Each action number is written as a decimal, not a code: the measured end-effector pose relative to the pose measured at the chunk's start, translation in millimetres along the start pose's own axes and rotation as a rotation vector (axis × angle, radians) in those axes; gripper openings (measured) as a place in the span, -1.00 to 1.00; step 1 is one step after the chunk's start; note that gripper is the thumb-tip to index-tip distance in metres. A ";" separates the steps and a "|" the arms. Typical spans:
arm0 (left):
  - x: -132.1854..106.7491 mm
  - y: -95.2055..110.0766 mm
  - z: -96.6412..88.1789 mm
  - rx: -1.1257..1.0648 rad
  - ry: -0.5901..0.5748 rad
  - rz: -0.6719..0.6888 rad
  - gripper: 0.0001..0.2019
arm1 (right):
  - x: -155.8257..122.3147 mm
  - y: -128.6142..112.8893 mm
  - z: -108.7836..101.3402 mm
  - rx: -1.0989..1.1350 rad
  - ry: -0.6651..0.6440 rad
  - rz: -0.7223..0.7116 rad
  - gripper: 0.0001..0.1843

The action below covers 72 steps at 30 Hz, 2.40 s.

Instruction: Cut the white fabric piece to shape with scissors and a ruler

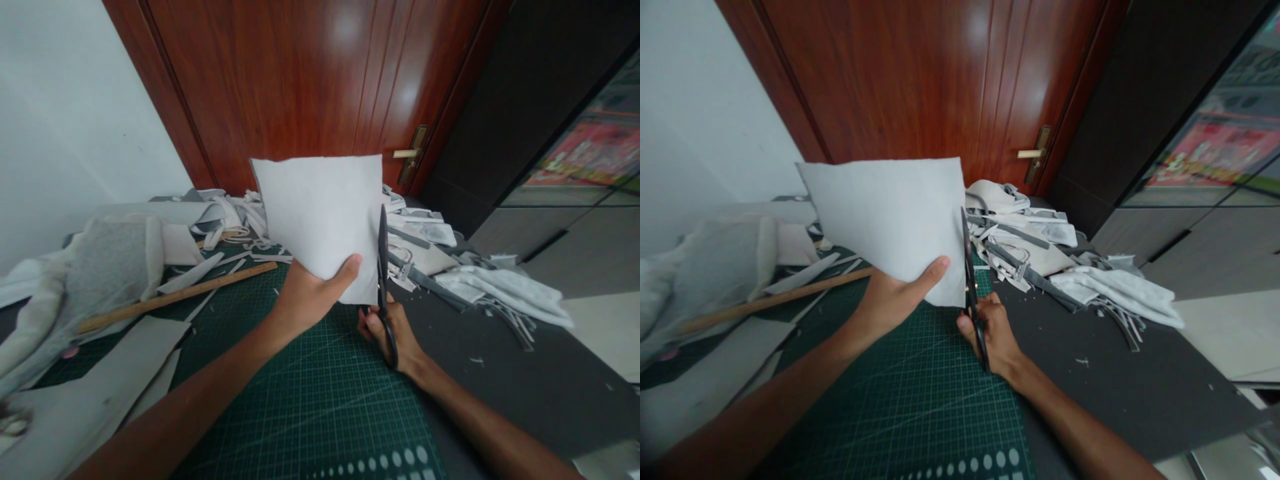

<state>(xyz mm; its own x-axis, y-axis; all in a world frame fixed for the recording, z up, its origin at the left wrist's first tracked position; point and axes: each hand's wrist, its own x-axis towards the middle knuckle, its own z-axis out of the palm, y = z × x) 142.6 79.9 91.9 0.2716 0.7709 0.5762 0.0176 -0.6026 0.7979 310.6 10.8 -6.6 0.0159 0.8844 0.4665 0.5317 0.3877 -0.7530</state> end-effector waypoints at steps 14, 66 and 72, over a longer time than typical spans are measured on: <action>-2.0 -2.7 2.6 -0.008 -0.020 -0.039 -0.47 | 1.3 -2.5 -0.2 0.023 -0.018 -0.023 -0.29; -0.7 6.4 -1.7 0.032 -0.077 -0.023 -0.82 | -1.3 -8.1 -3.7 -0.072 0.011 0.045 -0.21; -0.1 3.7 -0.9 0.031 -0.086 -0.035 -0.81 | -1.9 -9.3 -2.7 -0.078 0.027 0.051 -0.22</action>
<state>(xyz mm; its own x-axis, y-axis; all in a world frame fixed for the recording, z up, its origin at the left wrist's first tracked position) 141.8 77.8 94.9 0.3520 0.7716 0.5298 0.0580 -0.5829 0.8105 307.9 4.9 0.8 0.0667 0.8946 0.4418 0.5940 0.3202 -0.7380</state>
